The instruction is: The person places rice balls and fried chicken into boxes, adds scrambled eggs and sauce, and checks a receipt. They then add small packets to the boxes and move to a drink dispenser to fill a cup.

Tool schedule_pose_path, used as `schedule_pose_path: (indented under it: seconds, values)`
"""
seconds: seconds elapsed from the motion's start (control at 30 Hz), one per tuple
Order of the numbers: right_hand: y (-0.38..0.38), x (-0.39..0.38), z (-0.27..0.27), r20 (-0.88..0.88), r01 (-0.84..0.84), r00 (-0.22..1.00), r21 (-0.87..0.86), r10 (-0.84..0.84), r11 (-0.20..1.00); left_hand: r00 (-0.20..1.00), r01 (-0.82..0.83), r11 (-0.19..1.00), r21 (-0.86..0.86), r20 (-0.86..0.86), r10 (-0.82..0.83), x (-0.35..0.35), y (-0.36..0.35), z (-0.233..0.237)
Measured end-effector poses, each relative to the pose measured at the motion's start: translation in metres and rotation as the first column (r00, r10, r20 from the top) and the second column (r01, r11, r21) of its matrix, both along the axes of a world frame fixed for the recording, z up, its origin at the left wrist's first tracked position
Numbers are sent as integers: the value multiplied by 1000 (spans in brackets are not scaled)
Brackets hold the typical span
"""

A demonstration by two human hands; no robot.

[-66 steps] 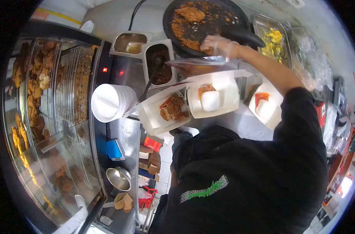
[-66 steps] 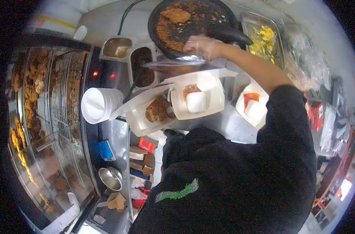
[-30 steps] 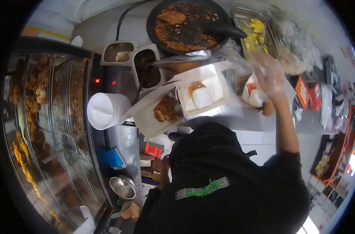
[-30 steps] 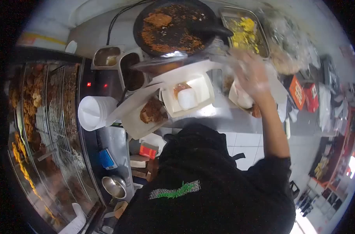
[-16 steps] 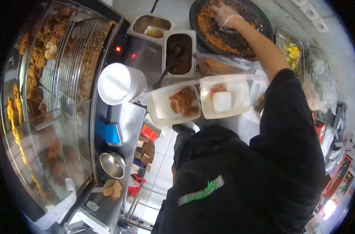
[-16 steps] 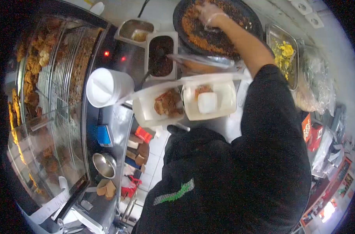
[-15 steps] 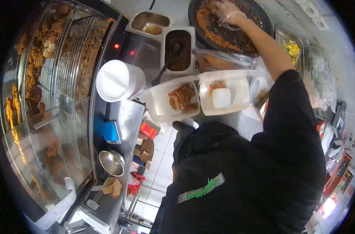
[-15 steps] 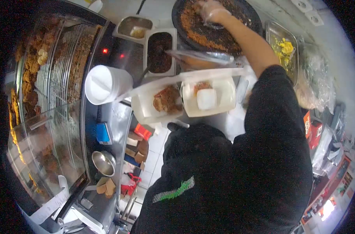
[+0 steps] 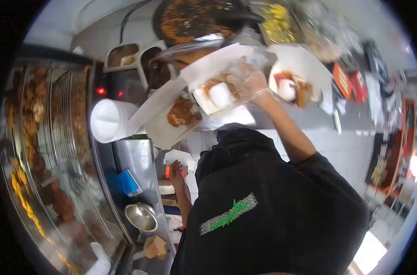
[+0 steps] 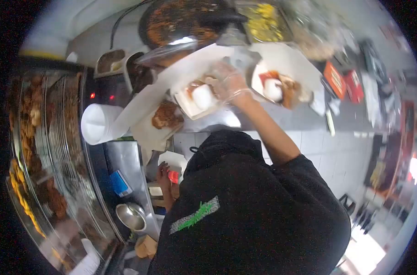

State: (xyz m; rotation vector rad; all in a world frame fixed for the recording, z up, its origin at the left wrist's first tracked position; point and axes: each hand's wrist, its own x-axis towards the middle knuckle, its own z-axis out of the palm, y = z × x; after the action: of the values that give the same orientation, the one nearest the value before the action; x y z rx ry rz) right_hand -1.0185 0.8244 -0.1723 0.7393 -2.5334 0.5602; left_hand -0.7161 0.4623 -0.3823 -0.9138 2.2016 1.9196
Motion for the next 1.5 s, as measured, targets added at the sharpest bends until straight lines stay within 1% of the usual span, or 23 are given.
schedule_pose_path:
  seconds: [0.07,0.1,0.13,0.17,0.2,0.27,0.37,0.4,0.5,0.6,0.7,0.73,0.8,0.9,1.0,1.07,1.1,1.13,1.23,1.3,1.37,1.43,1.5]
  values:
    - [15,30,7,148,126,985,-250,-91,960,987,131,991,-13,-93,-132,1,-7,-18]
    - [21,45,8,228,192,967,-370,-111,909,973,190,982,-25,-130,-191,-4,-4,-4]
    - [40,57,6,161,203,975,-371,-153,906,970,233,972,-38,-59,-235,-1,0,10]
    - [60,75,12,164,325,943,-293,-288,899,960,273,962,-21,-61,-274,4,1,9]
    - [80,88,10,158,420,907,-385,-390,822,949,309,951,0,-74,-308,7,1,-1]
    - [128,108,4,489,709,702,-406,-518,577,946,321,946,49,-67,-317,18,2,-25]
    - [159,130,4,286,828,551,-68,-784,556,908,418,908,17,18,-418,25,10,-6]
    - [141,126,31,516,847,425,63,-744,528,882,471,882,-22,39,-470,26,15,4]
    - [154,106,8,403,707,393,441,-826,552,845,535,841,-82,47,-533,29,16,-4]
    - [174,86,0,403,579,340,622,-850,527,846,533,838,-114,79,-527,18,26,18]
    - [192,70,-22,416,631,296,590,-860,503,906,422,904,-62,73,-418,-1,56,25]
    - [205,72,-23,495,648,346,488,-797,585,929,369,929,9,40,-369,-7,71,29]
    - [212,94,13,620,648,456,261,-639,716,951,308,946,103,-11,-308,-32,113,61]
    - [255,111,-21,439,763,612,-112,-657,636,985,163,951,262,-98,-142,-71,179,91]
    - [295,93,-96,610,556,569,210,-552,805,995,-10,909,418,-82,49,-103,217,97]
    - [318,77,-129,443,525,683,258,-582,811,989,-94,856,508,-54,141,-133,238,99]
    - [312,73,-119,361,504,733,280,-576,817,985,-123,834,538,-38,170,-145,241,105]
    - [315,73,-104,204,534,800,186,-564,825,979,-154,812,563,-24,202,-155,244,109]
    - [350,61,-94,304,516,796,108,-523,850,948,-292,822,489,35,316,-176,252,113]
    - [380,53,-92,432,494,697,290,-572,820,954,-274,840,468,22,299,-185,241,103]
    - [381,51,-64,365,675,632,174,-684,717,937,-321,857,403,4,349,-193,236,97]
    - [358,52,-21,408,743,630,-70,-660,666,936,-326,870,371,-1,351,-198,241,103]
    - [338,60,12,13,559,815,247,-580,791,932,-306,850,428,-49,360,-202,241,102]
